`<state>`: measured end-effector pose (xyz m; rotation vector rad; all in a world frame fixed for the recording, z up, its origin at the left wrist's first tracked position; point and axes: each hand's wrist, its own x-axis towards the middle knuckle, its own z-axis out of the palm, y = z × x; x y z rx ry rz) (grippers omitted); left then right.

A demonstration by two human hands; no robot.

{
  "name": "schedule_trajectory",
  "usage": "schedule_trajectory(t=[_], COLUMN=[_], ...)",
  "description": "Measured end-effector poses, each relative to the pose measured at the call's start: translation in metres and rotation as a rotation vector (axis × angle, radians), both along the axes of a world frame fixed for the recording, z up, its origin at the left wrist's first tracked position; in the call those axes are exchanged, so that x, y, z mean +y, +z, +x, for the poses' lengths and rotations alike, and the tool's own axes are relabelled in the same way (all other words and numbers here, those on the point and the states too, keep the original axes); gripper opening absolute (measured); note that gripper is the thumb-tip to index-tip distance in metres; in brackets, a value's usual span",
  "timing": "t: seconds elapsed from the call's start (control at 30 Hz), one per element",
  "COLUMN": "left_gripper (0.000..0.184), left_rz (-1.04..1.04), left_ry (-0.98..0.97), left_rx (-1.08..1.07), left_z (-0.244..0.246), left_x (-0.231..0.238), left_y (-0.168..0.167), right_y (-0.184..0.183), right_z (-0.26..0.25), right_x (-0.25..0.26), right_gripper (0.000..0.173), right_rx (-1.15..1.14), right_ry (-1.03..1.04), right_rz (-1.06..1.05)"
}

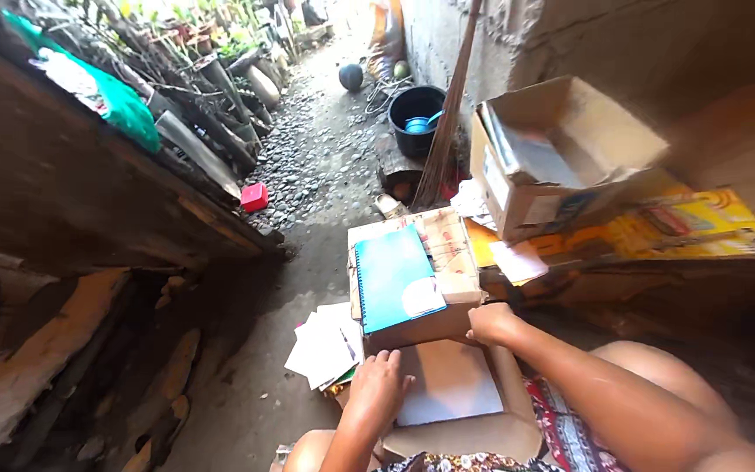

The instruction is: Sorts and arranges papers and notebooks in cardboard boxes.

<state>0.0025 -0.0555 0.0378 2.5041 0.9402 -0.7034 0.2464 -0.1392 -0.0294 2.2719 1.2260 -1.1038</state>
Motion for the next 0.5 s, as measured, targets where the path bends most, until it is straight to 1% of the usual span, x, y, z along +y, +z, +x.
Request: schedule_trajectory(t=[0.13,0.23,0.3,0.4,0.5], left_gripper=[0.053,0.053,0.055,0.056,0.056], left_rz=[-0.056,-0.037,-0.023,-0.007,-0.001], left_ry=[0.081,0.152,0.183,0.224,0.234], left_rx=[0.057,0.123,0.175,0.159,0.138], left_z=[0.005,0.003,0.003,0.007,0.012], left_x=[0.021,0.043,0.054,0.068,0.071], left_y=[-0.056,-0.088,-0.098,-0.11,-0.114], right_y=[0.001,0.008,0.011,0.013,0.028], right_z=[0.006,0.006,0.008,0.015,0.024], right_x=[-0.006,-0.01,-0.013,-0.018,-0.024], right_gripper=[0.06,0.06,0.058,0.055,0.047], right_rx=[0.107,0.146,0.151,0.141,0.102], right_ry=[0.107,0.132,0.133,0.129,0.092], right_rz=[0.073,0.102,0.106,0.151,0.313])
